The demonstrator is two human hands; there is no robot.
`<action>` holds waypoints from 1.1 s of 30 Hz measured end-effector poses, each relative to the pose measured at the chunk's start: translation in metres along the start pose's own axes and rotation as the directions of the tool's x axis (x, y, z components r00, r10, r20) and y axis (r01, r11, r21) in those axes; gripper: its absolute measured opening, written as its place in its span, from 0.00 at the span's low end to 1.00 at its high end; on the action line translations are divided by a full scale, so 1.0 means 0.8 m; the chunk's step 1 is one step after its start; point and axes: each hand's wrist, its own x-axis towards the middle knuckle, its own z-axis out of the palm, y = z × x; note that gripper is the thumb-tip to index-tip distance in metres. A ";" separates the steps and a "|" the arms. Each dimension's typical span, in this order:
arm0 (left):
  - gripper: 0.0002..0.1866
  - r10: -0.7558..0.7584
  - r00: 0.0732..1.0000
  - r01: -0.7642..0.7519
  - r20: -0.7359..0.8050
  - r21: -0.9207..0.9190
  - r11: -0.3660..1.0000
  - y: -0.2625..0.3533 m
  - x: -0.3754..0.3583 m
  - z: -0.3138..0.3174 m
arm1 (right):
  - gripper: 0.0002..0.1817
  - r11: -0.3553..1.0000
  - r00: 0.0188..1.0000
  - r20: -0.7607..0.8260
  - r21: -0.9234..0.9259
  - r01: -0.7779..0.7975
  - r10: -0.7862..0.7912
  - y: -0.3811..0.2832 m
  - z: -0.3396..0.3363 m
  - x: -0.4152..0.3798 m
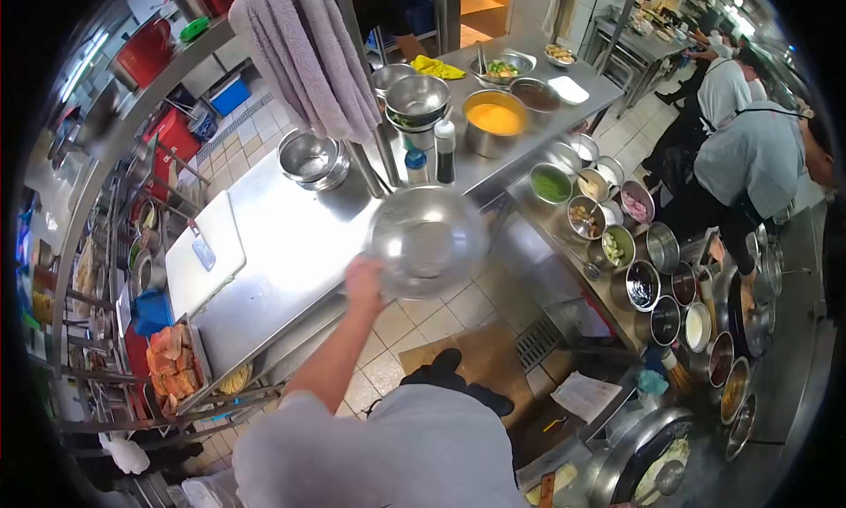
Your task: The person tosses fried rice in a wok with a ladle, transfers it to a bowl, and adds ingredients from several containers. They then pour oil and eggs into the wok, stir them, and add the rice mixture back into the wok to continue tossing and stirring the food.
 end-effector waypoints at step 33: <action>0.41 -0.421 -0.417 -0.799 0.806 -0.105 0.592 -0.336 -0.392 0.445 | 0.35 0.270 0.820 -0.084 0.959 -0.088 0.567 -0.250 0.084 -0.054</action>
